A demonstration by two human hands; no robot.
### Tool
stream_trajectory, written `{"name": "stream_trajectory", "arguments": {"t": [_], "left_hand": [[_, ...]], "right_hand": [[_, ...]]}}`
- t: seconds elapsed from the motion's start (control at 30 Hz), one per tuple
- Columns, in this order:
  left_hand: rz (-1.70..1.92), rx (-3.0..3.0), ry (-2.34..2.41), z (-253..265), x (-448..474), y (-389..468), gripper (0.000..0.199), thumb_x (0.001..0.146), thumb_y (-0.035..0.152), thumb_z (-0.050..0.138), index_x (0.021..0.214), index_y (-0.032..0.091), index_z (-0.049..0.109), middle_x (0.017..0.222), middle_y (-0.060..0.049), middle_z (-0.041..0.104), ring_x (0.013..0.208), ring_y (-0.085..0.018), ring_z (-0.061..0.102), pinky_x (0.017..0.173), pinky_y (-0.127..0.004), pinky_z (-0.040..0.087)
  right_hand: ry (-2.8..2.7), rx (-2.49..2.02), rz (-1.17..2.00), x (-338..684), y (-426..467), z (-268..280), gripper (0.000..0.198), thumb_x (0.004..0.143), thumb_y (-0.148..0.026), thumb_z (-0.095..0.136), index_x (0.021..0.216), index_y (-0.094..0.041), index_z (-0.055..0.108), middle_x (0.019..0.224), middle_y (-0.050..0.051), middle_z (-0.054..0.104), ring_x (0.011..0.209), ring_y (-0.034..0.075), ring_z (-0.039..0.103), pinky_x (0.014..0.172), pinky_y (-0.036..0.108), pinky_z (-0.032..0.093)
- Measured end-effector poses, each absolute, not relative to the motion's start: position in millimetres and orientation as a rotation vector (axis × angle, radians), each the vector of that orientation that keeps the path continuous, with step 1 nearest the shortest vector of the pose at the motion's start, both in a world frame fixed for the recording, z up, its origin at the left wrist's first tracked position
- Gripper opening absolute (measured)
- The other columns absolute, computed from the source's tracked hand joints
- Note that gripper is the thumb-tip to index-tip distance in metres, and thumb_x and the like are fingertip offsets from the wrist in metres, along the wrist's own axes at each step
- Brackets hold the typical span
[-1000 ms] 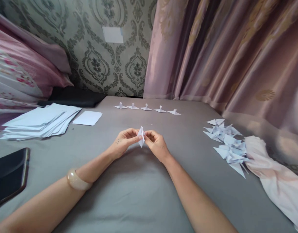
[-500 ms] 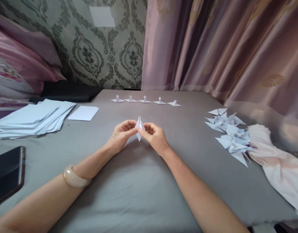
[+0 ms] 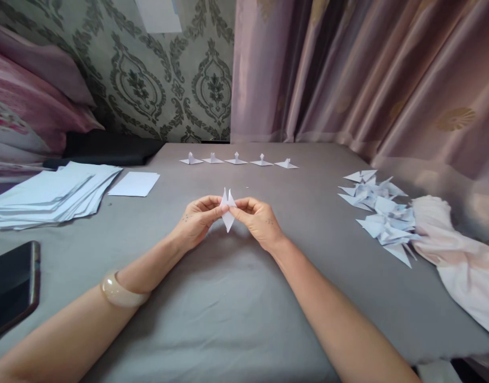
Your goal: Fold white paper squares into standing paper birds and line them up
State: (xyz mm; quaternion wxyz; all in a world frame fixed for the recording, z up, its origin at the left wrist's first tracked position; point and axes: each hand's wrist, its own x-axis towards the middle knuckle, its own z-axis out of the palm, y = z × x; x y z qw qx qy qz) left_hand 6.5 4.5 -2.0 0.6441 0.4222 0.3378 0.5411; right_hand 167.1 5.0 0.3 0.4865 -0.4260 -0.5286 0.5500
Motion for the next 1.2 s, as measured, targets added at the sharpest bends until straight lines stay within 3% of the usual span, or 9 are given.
{"name": "stream_trajectory", "arguments": {"t": [0.17, 0.43, 1.0, 1.2], "left_hand": [[1.178, 0.974, 0.754, -4.6, 5.8, 5.0, 0.017, 0.07, 0.027, 0.08, 0.077, 0.016, 0.069, 0.077, -0.001, 0.069, 0.071, -0.012, 0.062, 0.075, -0.03, 0.048], [1.27, 1.105, 0.783, -7.7, 6.9, 4.7, 0.019, 0.071, 0.028, 0.079, 0.085, 0.018, 0.071, 0.086, -0.001, 0.07, 0.081, -0.013, 0.062, 0.081, -0.028, 0.047], [1.173, 1.147, 0.84, -4.9, 3.3, 2.9, 0.018, 0.07, 0.029, 0.08, 0.082, 0.017, 0.075, 0.084, -0.003, 0.073, 0.079, -0.014, 0.064, 0.081, -0.028, 0.048], [1.094, 1.135, 0.743, -7.4, -0.1, 3.3, 0.017, 0.077, 0.029, 0.076, 0.089, 0.017, 0.075, 0.088, -0.003, 0.073, 0.083, -0.014, 0.064, 0.083, -0.027, 0.046]], "right_hand": [[-1.364, -1.12, 1.182, 162.4, -2.2, 8.3, 0.022, 0.069, -0.037, 0.074, 0.077, -0.02, 0.065, 0.078, 0.002, 0.07, 0.073, 0.015, 0.064, 0.071, 0.031, 0.051], [-1.505, -1.107, 0.764, 161.0, -4.2, 8.7, 0.016, 0.077, -0.035, 0.068, 0.079, -0.022, 0.06, 0.078, 0.001, 0.065, 0.072, 0.014, 0.06, 0.072, 0.03, 0.049], [-1.447, -1.218, 0.778, 158.0, -12.5, 15.8, 0.014, 0.075, -0.033, 0.067, 0.072, -0.02, 0.069, 0.072, 0.002, 0.068, 0.065, 0.014, 0.061, 0.063, 0.028, 0.048], [-1.448, -1.096, 0.861, 162.6, -9.5, 19.5, 0.011, 0.072, -0.03, 0.07, 0.067, -0.02, 0.066, 0.089, 0.003, 0.07, 0.083, 0.017, 0.065, 0.075, 0.03, 0.049]]}}
